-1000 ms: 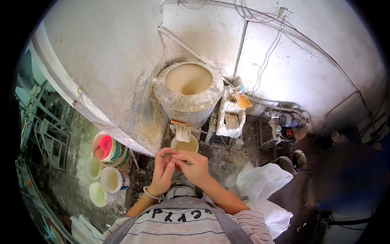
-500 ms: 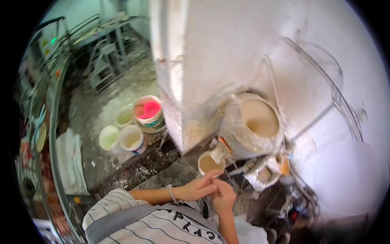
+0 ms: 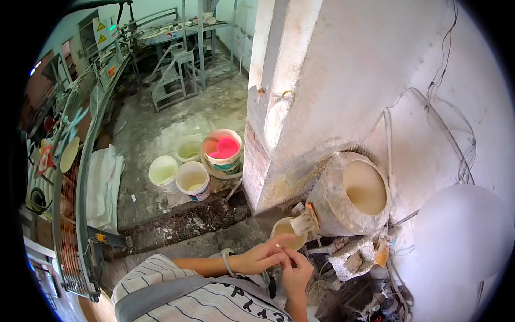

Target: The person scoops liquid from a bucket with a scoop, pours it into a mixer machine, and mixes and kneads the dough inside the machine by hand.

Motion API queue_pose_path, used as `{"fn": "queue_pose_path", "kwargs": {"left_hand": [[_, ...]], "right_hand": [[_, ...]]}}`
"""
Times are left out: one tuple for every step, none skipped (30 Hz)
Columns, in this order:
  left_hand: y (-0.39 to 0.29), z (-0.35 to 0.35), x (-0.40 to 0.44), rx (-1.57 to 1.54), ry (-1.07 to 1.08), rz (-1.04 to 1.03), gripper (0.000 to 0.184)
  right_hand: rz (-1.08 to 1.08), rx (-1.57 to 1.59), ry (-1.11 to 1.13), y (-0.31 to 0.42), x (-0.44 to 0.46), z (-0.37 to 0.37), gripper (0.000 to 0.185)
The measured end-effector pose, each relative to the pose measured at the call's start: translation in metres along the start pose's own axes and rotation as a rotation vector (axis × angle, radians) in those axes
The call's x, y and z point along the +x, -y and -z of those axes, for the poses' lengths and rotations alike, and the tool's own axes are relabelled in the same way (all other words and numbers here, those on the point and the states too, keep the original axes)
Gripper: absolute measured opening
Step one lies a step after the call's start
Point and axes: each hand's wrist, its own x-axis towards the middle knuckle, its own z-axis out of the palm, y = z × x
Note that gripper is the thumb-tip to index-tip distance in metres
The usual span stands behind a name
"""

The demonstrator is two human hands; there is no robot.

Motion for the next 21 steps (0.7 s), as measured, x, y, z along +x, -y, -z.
{"fn": "queue_pose_path", "kwargs": {"left_hand": [[-0.002, 0.001, -0.001, -0.033, 0.003, 0.018, 0.051], [-0.002, 0.001, -0.001, -0.040, 0.000, 0.016, 0.051], [0.000, 0.002, -0.002, -0.048, -0.001, 0.014, 0.051], [0.001, 0.003, -0.002, -0.056, 0.001, 0.013, 0.051], [0.004, 0.003, -0.002, -0.074, -0.001, 0.007, 0.051], [0.007, 0.003, -0.001, -0.092, -0.003, 0.002, 0.051], [0.009, 0.003, -0.001, -0.111, -0.006, -0.003, 0.051], [0.009, 0.004, 0.000, -0.103, -0.007, 0.006, 0.050], [0.008, 0.004, 0.000, -0.097, -0.008, 0.015, 0.050], [0.008, 0.004, 0.001, -0.090, -0.009, 0.024, 0.050], [0.007, 0.005, 0.003, -0.150, -0.006, 0.076, 0.050], [0.005, 0.006, 0.005, -0.210, -0.002, 0.129, 0.049], [0.004, 0.006, 0.007, -0.269, 0.002, 0.183, 0.049], [0.005, 0.006, 0.008, -0.397, 0.001, 0.228, 0.048], [0.006, 0.005, 0.010, -0.524, -0.002, 0.274, 0.047], [0.008, 0.005, 0.010, -0.651, -0.006, 0.317, 0.046], [0.008, 0.005, 0.010, -0.536, 0.040, 0.309, 0.046], [0.009, 0.005, 0.010, -0.424, 0.084, 0.299, 0.045], [0.010, 0.005, 0.010, -0.313, 0.129, 0.290, 0.044], [0.010, 0.005, 0.009, -0.329, 0.120, 0.270, 0.042], [0.011, 0.007, 0.009, -0.314, 0.114, 0.245, 0.042]], "right_hand": [[0.023, 0.007, -0.016, -0.002, 0.000, -0.001, 0.017], [0.044, 0.012, -0.034, -0.003, -0.001, -0.002, 0.016], [0.032, 0.027, -0.046, -0.002, -0.001, -0.003, 0.014], [0.018, 0.040, -0.060, 0.001, -0.001, -0.004, 0.013], [0.005, 0.055, -0.075, 0.003, -0.001, -0.005, 0.012], [0.024, 0.055, -0.095, 0.003, -0.001, -0.006, 0.011], [0.043, 0.055, -0.115, 0.001, -0.002, -0.007, 0.011], [0.062, 0.054, -0.134, 0.000, -0.002, -0.008, 0.010], [0.086, 0.031, -0.156, -0.004, -0.003, -0.008, 0.009], [0.110, 0.008, -0.177, -0.010, -0.005, -0.008, 0.008], [0.135, -0.015, -0.198, -0.013, -0.005, -0.007, 0.008], [0.200, -0.061, -0.230, -0.012, -0.005, -0.007, 0.007], [0.265, -0.107, -0.262, -0.012, -0.005, -0.006, 0.006], [0.330, -0.153, -0.294, -0.011, -0.004, -0.006, 0.005], [0.261, -0.125, -0.327, -0.015, -0.008, -0.005, 0.005], [0.194, -0.096, -0.359, -0.021, -0.014, -0.002, 0.005], [0.128, -0.065, -0.387, -0.025, -0.015, -0.001, 0.006], [0.059, 0.010, -0.412, -0.020, -0.014, 0.000, 0.007], [-0.012, 0.082, -0.437, -0.011, -0.013, 0.002, 0.008], [-0.085, 0.153, -0.462, -0.006, -0.013, 0.005, 0.009], [-0.102, 0.107, -0.445, -0.008, -0.014, 0.011, 0.009]]}}
